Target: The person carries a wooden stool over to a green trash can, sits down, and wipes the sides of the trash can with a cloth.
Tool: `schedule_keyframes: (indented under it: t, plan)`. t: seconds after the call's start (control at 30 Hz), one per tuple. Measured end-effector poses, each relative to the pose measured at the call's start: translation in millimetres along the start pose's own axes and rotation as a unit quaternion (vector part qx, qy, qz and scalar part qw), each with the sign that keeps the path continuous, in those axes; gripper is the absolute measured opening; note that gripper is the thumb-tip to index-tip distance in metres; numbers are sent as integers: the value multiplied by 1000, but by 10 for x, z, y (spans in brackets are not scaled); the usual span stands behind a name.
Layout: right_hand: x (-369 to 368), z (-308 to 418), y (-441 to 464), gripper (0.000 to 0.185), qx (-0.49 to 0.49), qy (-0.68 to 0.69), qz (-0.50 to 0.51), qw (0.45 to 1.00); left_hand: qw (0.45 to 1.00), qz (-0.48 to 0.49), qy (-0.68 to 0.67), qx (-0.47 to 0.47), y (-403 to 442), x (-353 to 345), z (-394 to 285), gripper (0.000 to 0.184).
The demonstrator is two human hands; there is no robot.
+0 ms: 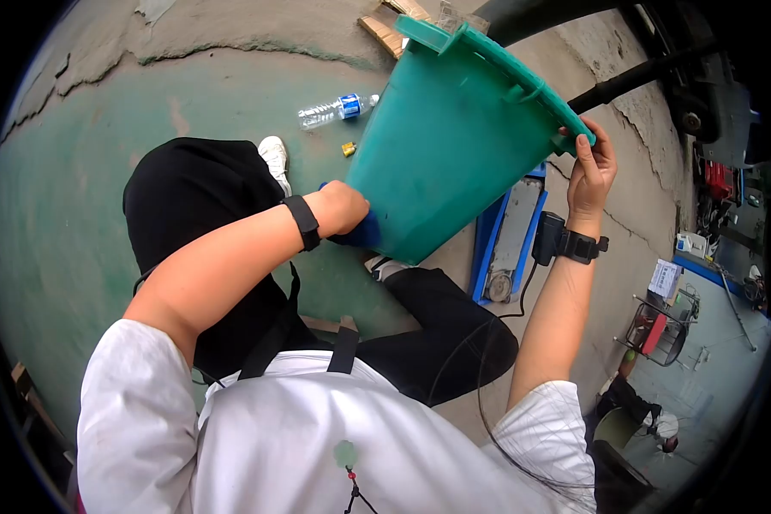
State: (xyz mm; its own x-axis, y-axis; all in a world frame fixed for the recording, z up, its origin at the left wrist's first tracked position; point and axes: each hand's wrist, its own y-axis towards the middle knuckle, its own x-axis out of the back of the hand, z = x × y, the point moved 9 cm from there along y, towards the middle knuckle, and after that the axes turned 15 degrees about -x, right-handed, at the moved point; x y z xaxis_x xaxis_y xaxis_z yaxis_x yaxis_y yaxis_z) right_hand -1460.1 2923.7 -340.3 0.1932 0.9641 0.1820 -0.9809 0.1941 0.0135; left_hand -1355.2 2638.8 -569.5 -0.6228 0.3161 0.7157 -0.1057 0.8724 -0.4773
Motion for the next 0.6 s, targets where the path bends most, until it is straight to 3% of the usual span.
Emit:
schedule_keyframes:
  t: [0.3, 0.43, 0.47, 0.6]
  plan:
    - [106, -145, 113, 40, 18, -162, -76, 984, 996, -81, 28, -27, -69, 16, -143, 30]
    - [51, -248, 160, 47, -6, -165, -84, 983, 995, -91, 35, -27, -70, 79, -440, 27]
    - [50, -260, 179, 48, -17, -168, -80, 982, 991, -132, 20, -29, -51, 70, -437, 24]
    - [76, -22, -227, 54, 96, -307, -225, 920, 971, -239, -30, -15, -214, 218, -490, 20]
